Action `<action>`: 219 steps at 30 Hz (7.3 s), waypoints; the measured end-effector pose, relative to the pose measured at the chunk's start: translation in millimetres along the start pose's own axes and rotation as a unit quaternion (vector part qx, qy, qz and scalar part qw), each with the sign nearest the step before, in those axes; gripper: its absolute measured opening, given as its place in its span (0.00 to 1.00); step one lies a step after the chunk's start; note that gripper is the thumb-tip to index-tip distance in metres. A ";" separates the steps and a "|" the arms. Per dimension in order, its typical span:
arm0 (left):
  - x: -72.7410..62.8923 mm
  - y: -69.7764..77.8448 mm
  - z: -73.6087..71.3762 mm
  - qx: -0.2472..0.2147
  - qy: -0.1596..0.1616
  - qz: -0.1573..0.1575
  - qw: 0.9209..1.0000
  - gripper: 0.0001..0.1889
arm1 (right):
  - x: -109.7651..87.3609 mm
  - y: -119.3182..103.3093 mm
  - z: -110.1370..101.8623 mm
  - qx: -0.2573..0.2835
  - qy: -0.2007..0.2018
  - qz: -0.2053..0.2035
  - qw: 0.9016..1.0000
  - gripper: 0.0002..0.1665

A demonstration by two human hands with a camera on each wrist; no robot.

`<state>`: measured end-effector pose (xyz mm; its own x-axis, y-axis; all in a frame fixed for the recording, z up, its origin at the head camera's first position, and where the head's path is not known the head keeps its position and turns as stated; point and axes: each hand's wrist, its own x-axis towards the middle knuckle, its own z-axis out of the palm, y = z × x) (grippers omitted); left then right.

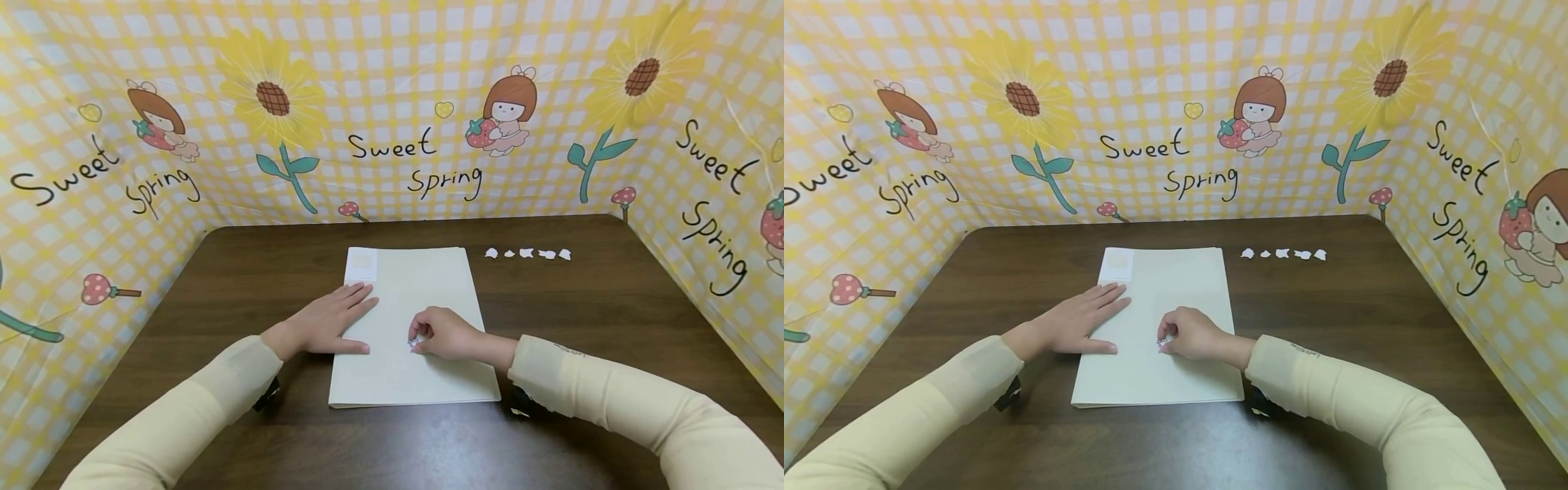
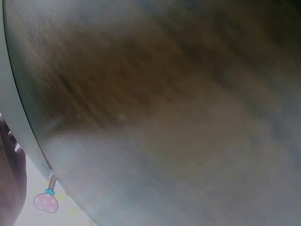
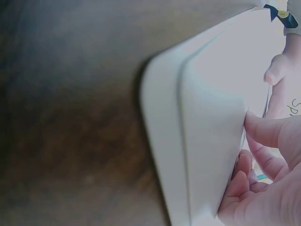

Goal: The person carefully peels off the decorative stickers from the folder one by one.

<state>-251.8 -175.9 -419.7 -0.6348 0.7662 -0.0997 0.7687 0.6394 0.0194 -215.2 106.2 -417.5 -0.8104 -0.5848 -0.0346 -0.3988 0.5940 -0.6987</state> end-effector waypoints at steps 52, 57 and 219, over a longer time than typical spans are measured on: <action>0.0 -2.3 3.2 0.000 0.010 0.004 1.000 0.51 | 6.8 0.4 -4.9 0.075 -0.018 0.035 0.996 0.05; -0.4 -3.6 4.6 0.005 0.015 0.008 1.000 0.51 | 5.4 2.2 -8.8 0.095 -0.032 0.025 0.995 0.03; -9.5 6.7 -3.2 0.016 0.077 0.013 0.997 0.42 | -20.0 42.3 -68.9 0.139 0.058 0.072 0.986 0.18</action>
<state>-240.9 -178.7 -415.5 -0.6173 0.7849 0.0537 0.7856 0.6187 -0.0113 -245.5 181.1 -397.1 -0.9005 -0.4279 -0.0773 -0.1556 0.4831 -0.8616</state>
